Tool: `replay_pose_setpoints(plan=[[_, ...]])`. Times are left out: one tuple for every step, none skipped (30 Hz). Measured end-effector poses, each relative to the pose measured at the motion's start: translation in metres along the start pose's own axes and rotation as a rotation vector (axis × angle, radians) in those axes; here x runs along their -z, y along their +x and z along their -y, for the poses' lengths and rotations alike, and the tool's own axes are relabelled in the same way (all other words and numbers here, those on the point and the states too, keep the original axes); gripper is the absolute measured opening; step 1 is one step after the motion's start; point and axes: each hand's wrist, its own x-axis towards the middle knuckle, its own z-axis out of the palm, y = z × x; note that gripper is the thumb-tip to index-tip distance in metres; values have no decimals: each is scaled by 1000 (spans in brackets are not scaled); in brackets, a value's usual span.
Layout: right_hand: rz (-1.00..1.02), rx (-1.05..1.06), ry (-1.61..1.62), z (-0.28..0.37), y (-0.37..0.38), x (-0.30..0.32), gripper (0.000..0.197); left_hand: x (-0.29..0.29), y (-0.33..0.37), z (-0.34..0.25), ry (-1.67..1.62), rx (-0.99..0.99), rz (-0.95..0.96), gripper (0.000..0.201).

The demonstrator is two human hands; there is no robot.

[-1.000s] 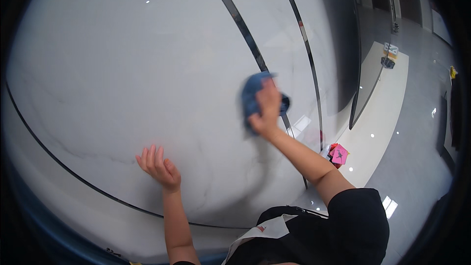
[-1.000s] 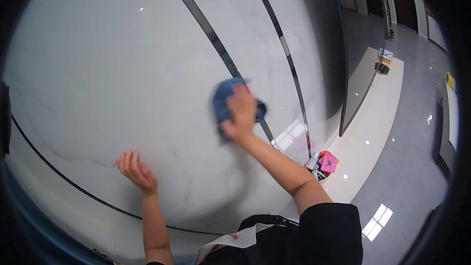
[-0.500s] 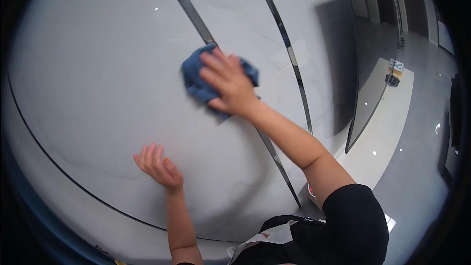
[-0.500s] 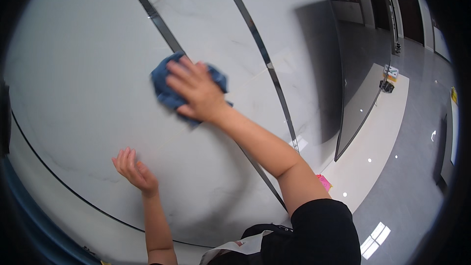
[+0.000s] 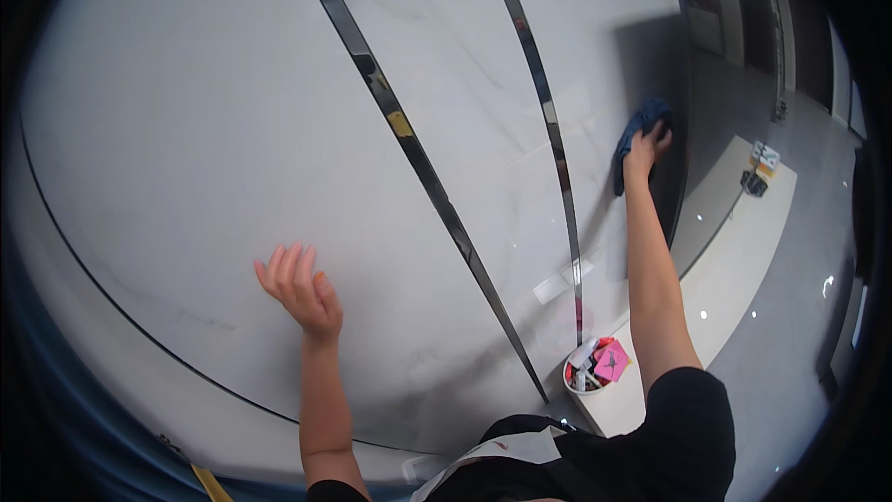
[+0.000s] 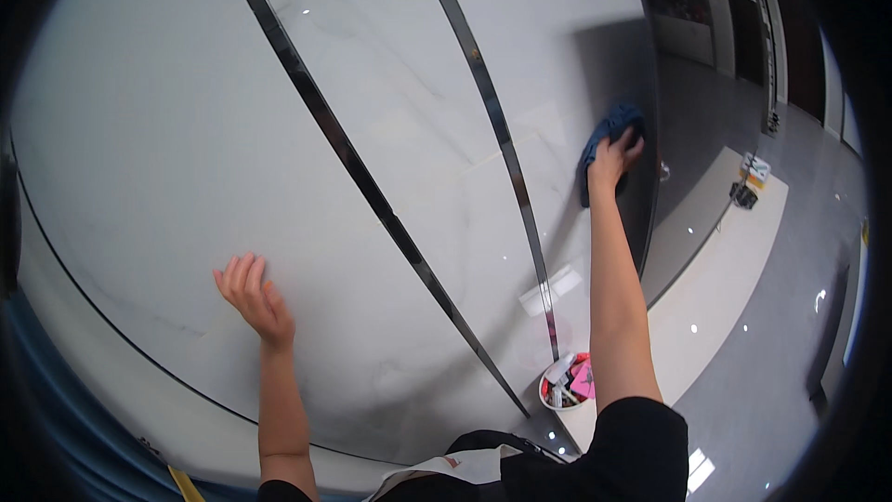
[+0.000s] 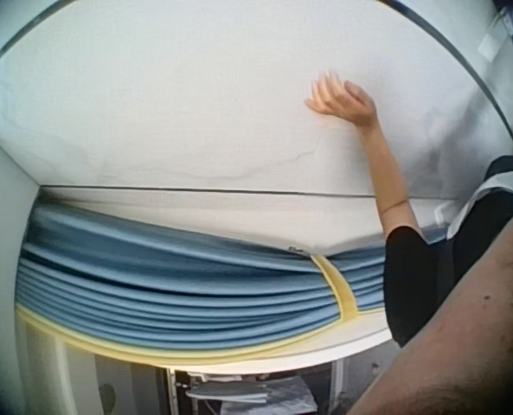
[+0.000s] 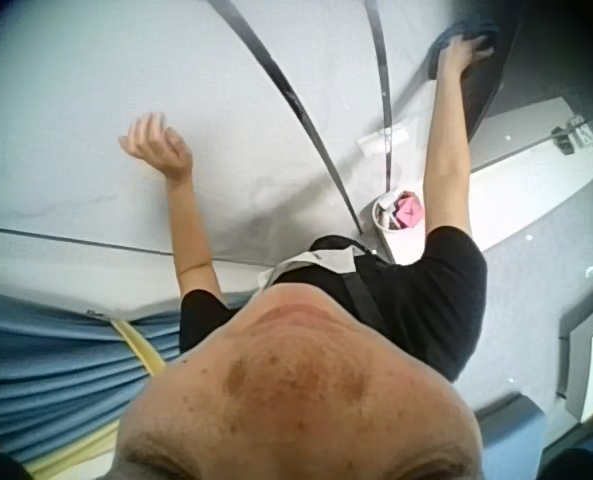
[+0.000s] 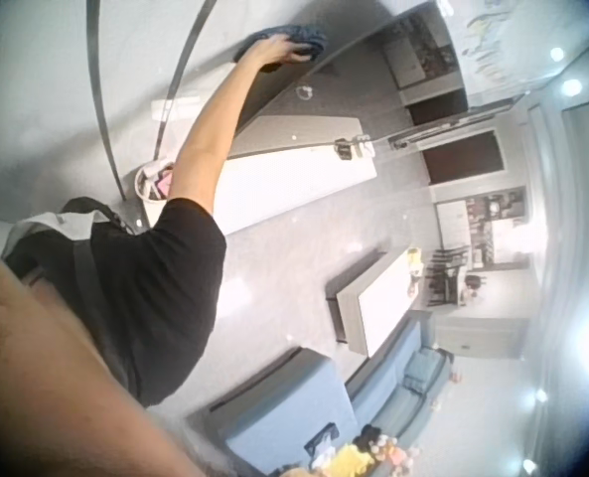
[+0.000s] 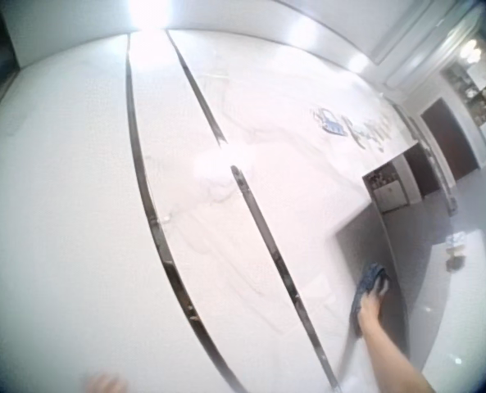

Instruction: The person washes a cloth in a sink and then uses it to wipe a marble-patterned wall.

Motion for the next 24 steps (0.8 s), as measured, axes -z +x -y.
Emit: replay_pose_setpoints(plan=[[-17, 8, 62, 10, -8, 4, 64, 1, 7, 1, 8, -8, -8, 30], [-45, 24, 123, 27, -11, 11, 65, -2, 15, 0, 9, -11, -28, 30], [-69, 36, 190, 51, -17, 19, 67, -3, 27, 1, 18, -18, -47, 30], [21, 47, 288, 99, -30, 41, 69, -2, 42, 4, 22, -13, -63, 30], [-12, 212, 421, 137, -42, 48, 68, -5, 51, 6, 13, -2, -80, 30], [33, 354, 463, 176, -61, 54, 69, -7, 59, 8, 6, 7, -85, 30], [44, 570, 449, 218, -76, 67, 68, -11, 66, 11, -10, 48, -108, 30], [112, 748, 552, 255, -91, 81, 65, -10, 70, 10, -15, 82, -126, 30], [315, 835, 592, 291, -110, 98, 59, -9, 73, 11, -21, 121, -139, 30], [403, 964, 723, 322, -126, 104, 55, -10, 75, 13, -8, 149, -153, 30], [387, 1122, 854, 351, -137, 108, 56, -9, 81, 15, 2, 175, -172, 30], [370, 1234, 940, 376, -145, 113, 53, -10, 85, 15, 6, 200, -201, 30], [350, 1298, 973, 396, -151, 111, 58, -13, 89, 15, 2, 209, -222, 30], [386, 1320, 1019, 414, -146, 111, 58, -18, 93, 16, -3, 218, -240, 30], [365, 1305, 1034, 428, -135, 109, 59, -22, 97, 15, -8, 227, -256, 30], [352, 1287, 1055, 439, -124, 103, 59, -26, 97, 16, -8, 231, -253, 30], [270, 1250, 1033, 448, -106, 96, 59, -28, 96, 16, -5, 234, -247, 30], [202, 1207, 1018, 454, -89, 86, 60, -26, 92, 18, 6, 242, -231, 30], [132, 1110, 967, 453, -66, 78, 54, -25, 92, 18, 8, 242, -223, 29], [63, 1012, 913, 446, -41, 70, 48, -23, 92, 18, 9, 239, -216, 29], [-33, 938, 806, 430, -12, 65, 49, -24, 95, 17, 0, 234, -218, 29], [-114, 857, 712, 409, 9, 55, 51, -25, 91, 18, -37, 244, -218, 29], [-164, 805, 625, 385, 36, 50, 51, -30, 92, 17, -90, 252, -229, 28], [-238, 751, 538, 358, 59, 39, 48, -32, 92, 16, -137, 260, -235, 28]])
